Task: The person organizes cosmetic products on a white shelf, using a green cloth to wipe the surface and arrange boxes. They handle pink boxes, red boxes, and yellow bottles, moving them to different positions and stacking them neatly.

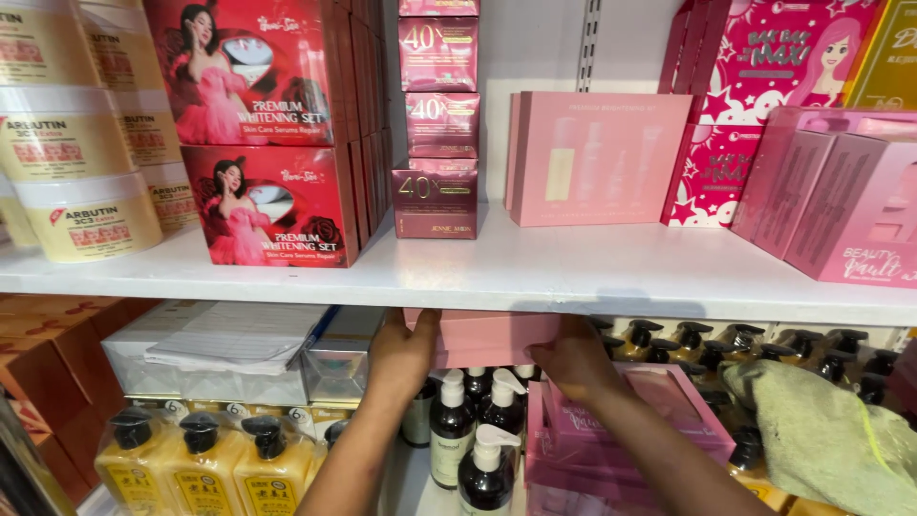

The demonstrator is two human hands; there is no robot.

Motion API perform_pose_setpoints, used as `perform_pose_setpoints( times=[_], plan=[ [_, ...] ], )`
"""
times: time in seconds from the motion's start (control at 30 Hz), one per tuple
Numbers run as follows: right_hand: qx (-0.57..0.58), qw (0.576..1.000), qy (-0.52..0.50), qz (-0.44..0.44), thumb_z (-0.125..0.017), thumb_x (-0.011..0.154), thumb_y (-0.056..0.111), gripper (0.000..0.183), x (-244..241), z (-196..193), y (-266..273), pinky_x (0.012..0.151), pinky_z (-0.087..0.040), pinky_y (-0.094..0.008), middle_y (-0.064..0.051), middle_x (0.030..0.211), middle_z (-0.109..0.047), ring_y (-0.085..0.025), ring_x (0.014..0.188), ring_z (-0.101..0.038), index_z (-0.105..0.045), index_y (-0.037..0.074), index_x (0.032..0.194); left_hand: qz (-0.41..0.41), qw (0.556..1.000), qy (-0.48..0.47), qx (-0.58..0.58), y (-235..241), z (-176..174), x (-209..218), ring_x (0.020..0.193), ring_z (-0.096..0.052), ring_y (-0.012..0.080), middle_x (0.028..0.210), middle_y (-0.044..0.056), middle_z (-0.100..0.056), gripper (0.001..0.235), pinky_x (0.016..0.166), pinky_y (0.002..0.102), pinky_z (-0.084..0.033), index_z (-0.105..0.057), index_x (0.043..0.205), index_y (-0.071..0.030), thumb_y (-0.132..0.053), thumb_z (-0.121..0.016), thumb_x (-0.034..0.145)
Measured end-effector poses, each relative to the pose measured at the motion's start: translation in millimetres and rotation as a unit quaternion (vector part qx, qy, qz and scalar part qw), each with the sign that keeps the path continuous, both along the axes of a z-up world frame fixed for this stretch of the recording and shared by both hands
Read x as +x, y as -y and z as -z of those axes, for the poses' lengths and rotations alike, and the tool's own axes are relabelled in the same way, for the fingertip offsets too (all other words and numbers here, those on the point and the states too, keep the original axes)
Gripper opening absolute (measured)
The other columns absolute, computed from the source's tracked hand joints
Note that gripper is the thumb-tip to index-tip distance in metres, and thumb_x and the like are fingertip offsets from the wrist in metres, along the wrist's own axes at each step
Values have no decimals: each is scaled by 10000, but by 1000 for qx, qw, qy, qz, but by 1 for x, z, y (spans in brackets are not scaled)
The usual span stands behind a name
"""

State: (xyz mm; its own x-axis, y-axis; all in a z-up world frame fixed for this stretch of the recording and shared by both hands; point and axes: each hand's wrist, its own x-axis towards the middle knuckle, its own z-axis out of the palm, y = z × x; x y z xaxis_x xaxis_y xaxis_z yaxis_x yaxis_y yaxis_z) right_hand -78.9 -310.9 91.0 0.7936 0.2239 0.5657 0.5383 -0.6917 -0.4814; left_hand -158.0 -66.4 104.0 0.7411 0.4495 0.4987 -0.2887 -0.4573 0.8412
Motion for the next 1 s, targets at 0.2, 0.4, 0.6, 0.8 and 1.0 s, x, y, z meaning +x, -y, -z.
perform_pose_setpoints(
  times=[0.2,0.4,0.6,0.8,1.0],
  plan=[
    [-26,999,24,-24,-829,741,231,780,29,17,-17,1054,-454,-446,-273,1324,-571,-436,1246,-541,-460,-28,1378,-17,998,66,12,-9,22,18,1281,-577,390,1359,242,-621,760,1050,410,-442,-466,1457,8,-375,-703,845],
    [-41,998,23,-44,-773,772,193,832,21,12,-27,1084,-426,-444,-276,1412,-509,-433,1317,-494,-375,-4,1476,-39,993,20,-114,-8,41,37,1190,-669,314,1300,201,-672,690,1022,382,-491,-493,1432,2,-347,-714,880],
    [-96,990,99,-9,-871,667,266,1026,21,24,-35,1035,-365,-526,-308,1443,-462,-495,1322,-447,-344,-39,1492,-62,989,99,-86,4,38,38,1075,-707,363,1202,231,-711,586,941,428,-520,-476,1416,-9,-271,-649,921],
    [-166,980,110,-16,-749,815,294,695,28,26,-24,1103,-400,-488,-215,1379,-531,-420,1278,-501,-472,40,1399,-83,995,44,-17,12,25,24,1062,-650,472,1182,271,-686,669,883,506,-504,-359,1524,-58,-308,-622,962],
    [-94,973,192,-89,-740,760,222,782,-20,8,-15,1009,-391,-546,-313,1377,-503,-495,1220,-476,-460,-67,1430,-79,979,168,88,16,43,26,1264,-517,514,1386,334,-545,610,1051,517,-428,-403,1455,61,-265,-620,988]
  ],
)
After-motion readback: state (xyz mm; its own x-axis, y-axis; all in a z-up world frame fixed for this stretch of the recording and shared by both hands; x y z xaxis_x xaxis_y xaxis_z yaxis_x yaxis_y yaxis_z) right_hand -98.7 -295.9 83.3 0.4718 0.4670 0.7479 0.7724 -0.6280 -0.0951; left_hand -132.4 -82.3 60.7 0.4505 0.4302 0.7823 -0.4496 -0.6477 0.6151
